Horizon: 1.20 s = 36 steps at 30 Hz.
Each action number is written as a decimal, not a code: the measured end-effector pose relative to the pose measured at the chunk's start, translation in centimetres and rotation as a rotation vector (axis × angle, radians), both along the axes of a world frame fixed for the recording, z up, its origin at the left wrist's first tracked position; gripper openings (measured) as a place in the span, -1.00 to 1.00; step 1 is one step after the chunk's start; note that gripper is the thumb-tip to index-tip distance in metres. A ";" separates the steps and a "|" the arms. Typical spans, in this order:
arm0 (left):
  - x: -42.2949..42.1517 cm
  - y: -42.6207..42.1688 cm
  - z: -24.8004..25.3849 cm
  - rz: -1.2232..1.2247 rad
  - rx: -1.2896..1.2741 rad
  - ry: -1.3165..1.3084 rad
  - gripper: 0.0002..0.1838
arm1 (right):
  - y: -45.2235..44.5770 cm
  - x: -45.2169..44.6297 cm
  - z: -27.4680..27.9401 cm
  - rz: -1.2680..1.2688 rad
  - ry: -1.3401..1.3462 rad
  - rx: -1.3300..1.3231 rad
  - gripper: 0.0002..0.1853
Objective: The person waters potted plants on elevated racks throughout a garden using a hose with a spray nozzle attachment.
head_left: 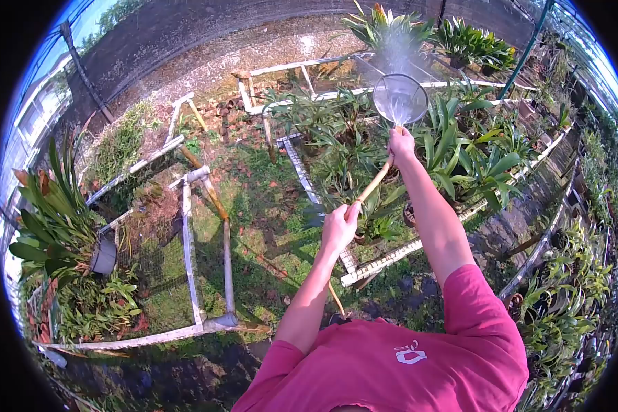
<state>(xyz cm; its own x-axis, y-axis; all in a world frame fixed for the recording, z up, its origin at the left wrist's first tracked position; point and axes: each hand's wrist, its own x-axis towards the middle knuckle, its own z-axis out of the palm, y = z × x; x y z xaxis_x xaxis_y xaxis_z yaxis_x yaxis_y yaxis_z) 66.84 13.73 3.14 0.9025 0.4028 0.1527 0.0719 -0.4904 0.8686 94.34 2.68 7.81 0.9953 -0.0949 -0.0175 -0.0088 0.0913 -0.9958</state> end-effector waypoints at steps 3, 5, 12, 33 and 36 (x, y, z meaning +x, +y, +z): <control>0.9 0.2 -1.3 -0.020 -0.011 -0.016 -0.50 | 0.0 0.6 0.0 -0.004 -0.006 0.003 -0.93; 1.1 0.0 -1.0 -0.024 -0.009 0.004 -0.50 | -0.2 1.0 0.2 0.005 -0.007 -0.022 -0.92; 2.0 -1.1 -0.4 -0.069 -0.039 -0.023 -0.51 | -1.4 1.4 1.2 -0.015 -0.018 0.017 -0.86; 5.4 -3.9 -2.0 -0.098 -0.016 0.040 -0.48 | -3.8 4.5 -0.2 0.038 -0.100 -0.001 -0.81; 5.1 -3.8 -1.7 -0.088 -0.015 0.058 -0.49 | -3.0 3.8 0.3 0.050 -0.092 -0.010 -0.76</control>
<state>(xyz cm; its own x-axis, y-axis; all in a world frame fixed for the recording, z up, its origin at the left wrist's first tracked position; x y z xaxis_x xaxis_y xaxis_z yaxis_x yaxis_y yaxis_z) 71.93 9.89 1.41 0.9416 0.3237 0.0933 0.0799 -0.4836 0.8717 98.16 -0.34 8.15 0.9962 -0.0453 0.0746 0.0782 0.0830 -0.9935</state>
